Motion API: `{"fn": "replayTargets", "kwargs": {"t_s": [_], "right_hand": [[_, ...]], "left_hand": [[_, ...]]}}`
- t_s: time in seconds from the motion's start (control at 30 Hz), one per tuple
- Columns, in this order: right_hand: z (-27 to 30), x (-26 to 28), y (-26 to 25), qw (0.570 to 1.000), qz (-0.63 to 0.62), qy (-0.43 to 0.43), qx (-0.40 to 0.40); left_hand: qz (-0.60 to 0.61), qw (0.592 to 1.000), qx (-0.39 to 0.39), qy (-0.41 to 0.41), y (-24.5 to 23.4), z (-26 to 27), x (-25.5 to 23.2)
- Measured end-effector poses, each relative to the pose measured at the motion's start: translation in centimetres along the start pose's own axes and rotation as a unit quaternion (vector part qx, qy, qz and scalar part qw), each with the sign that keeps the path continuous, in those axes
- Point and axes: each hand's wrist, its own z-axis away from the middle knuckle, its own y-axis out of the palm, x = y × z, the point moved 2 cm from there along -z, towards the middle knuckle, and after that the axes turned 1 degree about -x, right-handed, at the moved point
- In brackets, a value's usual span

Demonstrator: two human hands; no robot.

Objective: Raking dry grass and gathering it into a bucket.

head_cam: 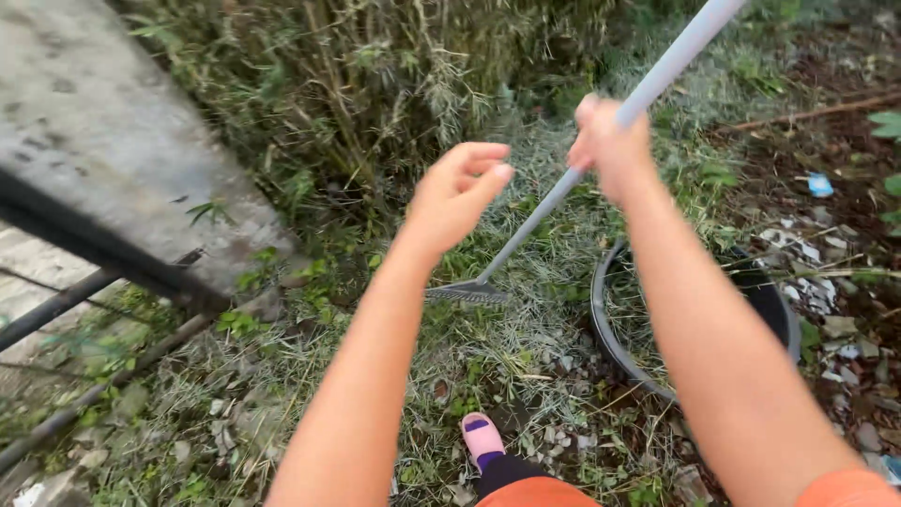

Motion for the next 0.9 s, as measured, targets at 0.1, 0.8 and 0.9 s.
{"fn": "replayTargets", "kwargs": {"t_s": [0.1, 0.8, 0.9], "right_hand": [[0.5, -8.9, 0.7, 0.999, 0.011, -0.008, 0.052], [0.8, -7.3, -21.2, 0.946, -0.212, -0.152, -0.191], [-0.1, -13.5, -35.1, 0.923, -0.315, -0.119, -0.186]], "left_hand": [[-0.023, 0.999, 0.031, -0.004, 3.8, -4.0, 1.9], [-0.043, 0.979, 0.006, -0.201, -3.1, -2.6, 16.7], [-0.035, 0.985, 0.007, -0.169, -4.0, -2.3, 19.0]]}}
